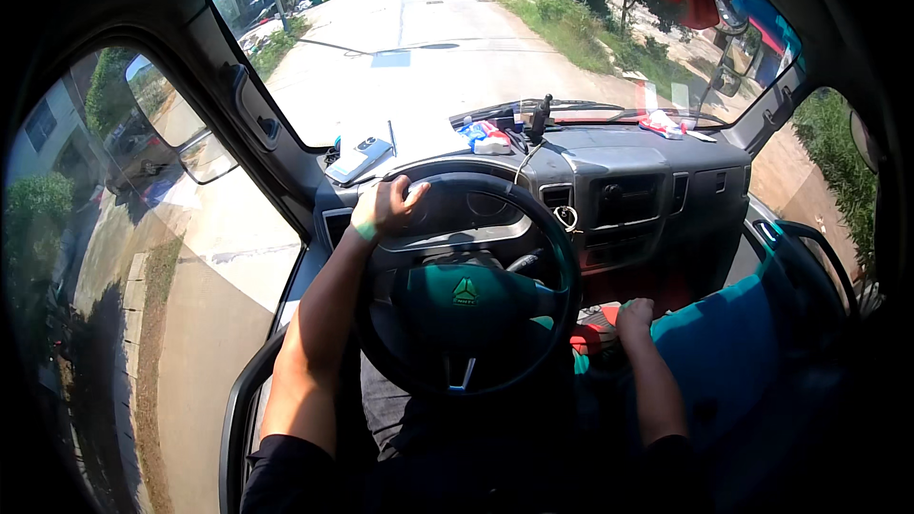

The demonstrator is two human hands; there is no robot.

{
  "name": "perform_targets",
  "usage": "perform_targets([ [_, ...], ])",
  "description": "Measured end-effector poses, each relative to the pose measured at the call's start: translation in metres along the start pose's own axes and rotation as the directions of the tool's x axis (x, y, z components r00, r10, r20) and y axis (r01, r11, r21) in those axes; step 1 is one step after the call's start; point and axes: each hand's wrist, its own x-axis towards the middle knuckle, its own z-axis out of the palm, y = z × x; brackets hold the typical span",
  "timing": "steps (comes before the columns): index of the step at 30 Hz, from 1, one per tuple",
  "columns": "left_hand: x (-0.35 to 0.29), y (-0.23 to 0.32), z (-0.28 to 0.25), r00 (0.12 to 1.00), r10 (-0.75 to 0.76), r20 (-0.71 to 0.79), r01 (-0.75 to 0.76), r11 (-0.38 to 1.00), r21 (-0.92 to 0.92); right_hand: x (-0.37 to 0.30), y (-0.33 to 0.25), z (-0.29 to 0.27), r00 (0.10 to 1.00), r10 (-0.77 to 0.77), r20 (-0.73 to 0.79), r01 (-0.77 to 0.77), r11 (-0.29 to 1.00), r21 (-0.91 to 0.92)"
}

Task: The person steers the wheel and moves the gear shift to operate a truck while traveling on a paved road.

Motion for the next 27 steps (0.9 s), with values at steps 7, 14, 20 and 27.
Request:
perform_targets([
  [7,0.003,-0.021,0.013,0.99,0.106,-0.091,-0.099,0.992,0.078,-0.039,0.005,0.014,0.998,-0.025,-0.06,0.031,0.994,0.102],
  [14,0.004,-0.002,0.002,1.0,-0.018,-0.026,0.017,1.0,-0.02,-0.053,0.001,0.029,0.992,0.12,0.023,-0.122,0.944,0.306],
  [20,0.009,-0.016,0.011,0.999,-0.007,-0.044,0.002,0.995,-0.097,-0.056,0.003,0.02,0.995,0.084,-0.061,-0.069,0.973,0.218],
  [27,-0.024,-0.007,-0.004,0.979,-0.203,-0.019,0.202,0.978,-0.049,-0.068,-0.013,-0.037,0.82,0.438,-0.368,0.326,0.171,0.93],
])
